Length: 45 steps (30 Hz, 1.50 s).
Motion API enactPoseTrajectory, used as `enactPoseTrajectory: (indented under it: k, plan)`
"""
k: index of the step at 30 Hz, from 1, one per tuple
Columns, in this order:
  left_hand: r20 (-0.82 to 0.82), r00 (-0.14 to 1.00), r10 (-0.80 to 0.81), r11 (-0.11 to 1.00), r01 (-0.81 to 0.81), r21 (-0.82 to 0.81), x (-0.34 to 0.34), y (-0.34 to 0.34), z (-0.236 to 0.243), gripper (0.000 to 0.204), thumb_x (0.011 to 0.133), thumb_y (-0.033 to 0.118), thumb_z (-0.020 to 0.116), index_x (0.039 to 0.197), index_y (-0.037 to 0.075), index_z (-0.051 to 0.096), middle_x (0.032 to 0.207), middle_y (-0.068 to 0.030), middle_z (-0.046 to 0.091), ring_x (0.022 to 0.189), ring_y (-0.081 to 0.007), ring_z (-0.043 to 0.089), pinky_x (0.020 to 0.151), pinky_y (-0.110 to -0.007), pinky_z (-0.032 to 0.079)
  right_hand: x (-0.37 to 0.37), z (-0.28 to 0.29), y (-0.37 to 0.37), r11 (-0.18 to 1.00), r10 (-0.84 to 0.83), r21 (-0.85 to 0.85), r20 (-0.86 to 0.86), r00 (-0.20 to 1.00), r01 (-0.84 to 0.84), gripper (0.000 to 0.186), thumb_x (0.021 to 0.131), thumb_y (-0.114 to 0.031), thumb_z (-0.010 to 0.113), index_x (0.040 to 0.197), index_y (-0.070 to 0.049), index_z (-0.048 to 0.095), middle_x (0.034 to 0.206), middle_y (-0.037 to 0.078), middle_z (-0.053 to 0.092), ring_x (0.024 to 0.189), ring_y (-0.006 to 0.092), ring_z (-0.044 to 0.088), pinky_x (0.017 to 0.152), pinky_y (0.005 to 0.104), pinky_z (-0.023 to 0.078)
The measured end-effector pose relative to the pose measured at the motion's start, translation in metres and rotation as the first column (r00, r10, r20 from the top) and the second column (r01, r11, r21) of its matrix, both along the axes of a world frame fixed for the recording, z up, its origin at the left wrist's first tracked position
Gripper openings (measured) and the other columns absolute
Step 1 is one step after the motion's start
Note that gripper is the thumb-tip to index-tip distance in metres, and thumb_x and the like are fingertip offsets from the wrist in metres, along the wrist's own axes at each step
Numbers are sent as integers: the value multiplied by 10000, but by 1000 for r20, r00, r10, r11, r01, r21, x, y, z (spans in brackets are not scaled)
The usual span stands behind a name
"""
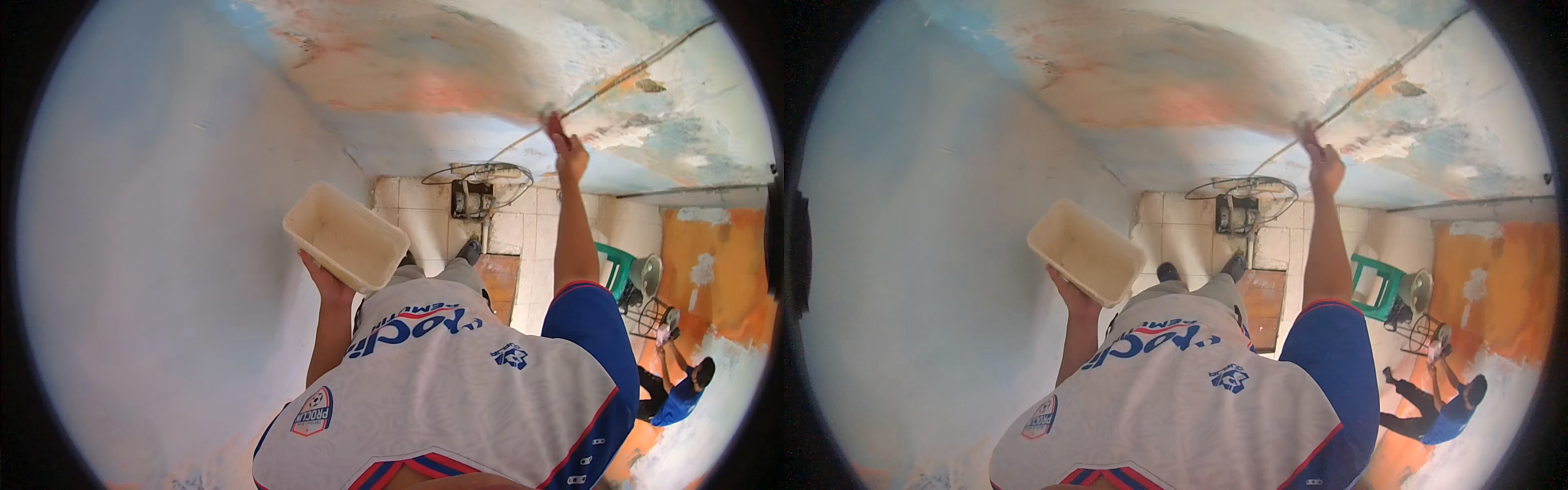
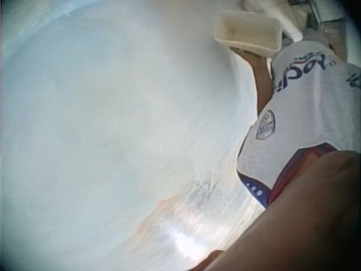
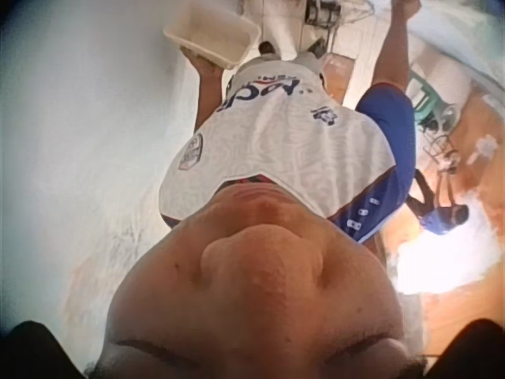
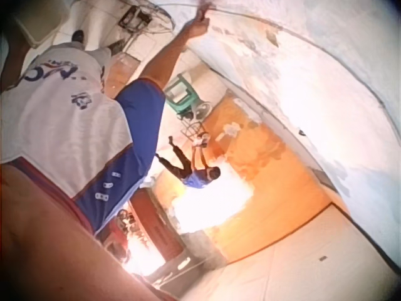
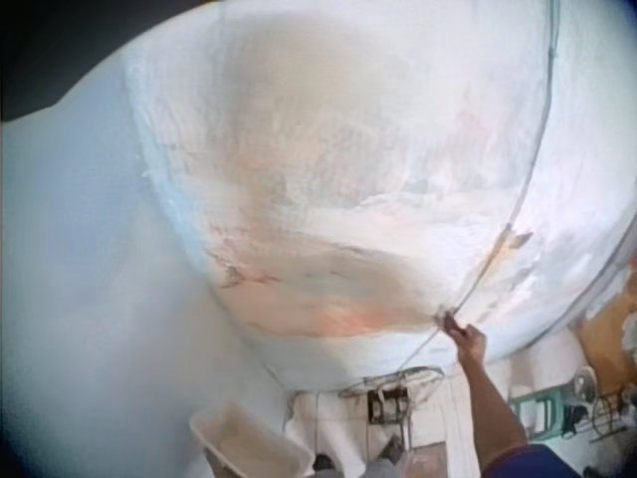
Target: The person applies putty to a wall and ceiling. They use a putty knife to scoop the material from a container and spread it across the surface with repeated strokes.
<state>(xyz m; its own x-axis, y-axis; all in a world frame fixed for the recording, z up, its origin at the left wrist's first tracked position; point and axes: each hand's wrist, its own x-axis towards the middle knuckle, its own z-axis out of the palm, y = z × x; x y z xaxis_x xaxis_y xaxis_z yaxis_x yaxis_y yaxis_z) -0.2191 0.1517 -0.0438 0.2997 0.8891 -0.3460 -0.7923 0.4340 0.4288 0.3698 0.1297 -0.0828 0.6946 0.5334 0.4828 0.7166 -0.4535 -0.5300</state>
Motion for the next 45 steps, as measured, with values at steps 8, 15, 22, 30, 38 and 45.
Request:
enactPoseTrajectory:
  k: [8,15,22,30,38,45]
  plan:
    - [-80,997,-12,999,8,-47,24,-14,15,784,984,717,324,1555,179,315,1556,-63,402,1392,-290,433,1136,-464,405,-112,-80,22,888,428,-157,-62,901,-433,129,873,-165,653,982,-115,699,886,135,631,871,335,635,726,461,494]
    - [-153,981,116,993,-112,28,-1,-35,16,783,990,708,309,1557,169,307,1561,-74,396,1407,-306,416,1143,-472,397,-338,-53,190,624,762,75,-279,584,-778,174,868,-198,687,865,-32,637,868,181,630,863,411,618,760,509,494]
    - [-249,943,222,975,-207,85,-26,-62,27,808,968,742,315,1566,200,280,1568,-56,372,1412,-302,409,1148,-487,389,-304,-60,238,724,686,67,-164,709,-686,174,859,-202,694,957,-59,693,916,192,678,879,401,636,775,497,501]
    - [-228,967,112,993,-98,72,39,-50,19,803,971,731,342,1560,188,294,1555,-48,395,1393,-293,430,1142,-489,397,-56,-58,64,938,345,82,-279,896,-336,430,850,-299,761,704,7,496,665,227,550,621,417,541,577,453,431]
    - [-45,993,-107,994,108,28,185,-39,20,792,982,720,314,1560,180,306,1561,-59,400,1412,-294,413,1153,-475,387,-18,58,-100,881,472,-72,88,877,-467,238,862,-92,736,724,-13,558,854,161,665,761,350,659,644,418,521]
    - [-9,979,-206,975,206,79,289,-53,29,768,1002,707,236,1557,180,310,1554,-63,412,1398,-293,433,1136,-462,409,5,116,-148,608,682,77,458,570,-790,191,765,52,712,713,21,531,1069,208,706,973,371,709,795,410,614]
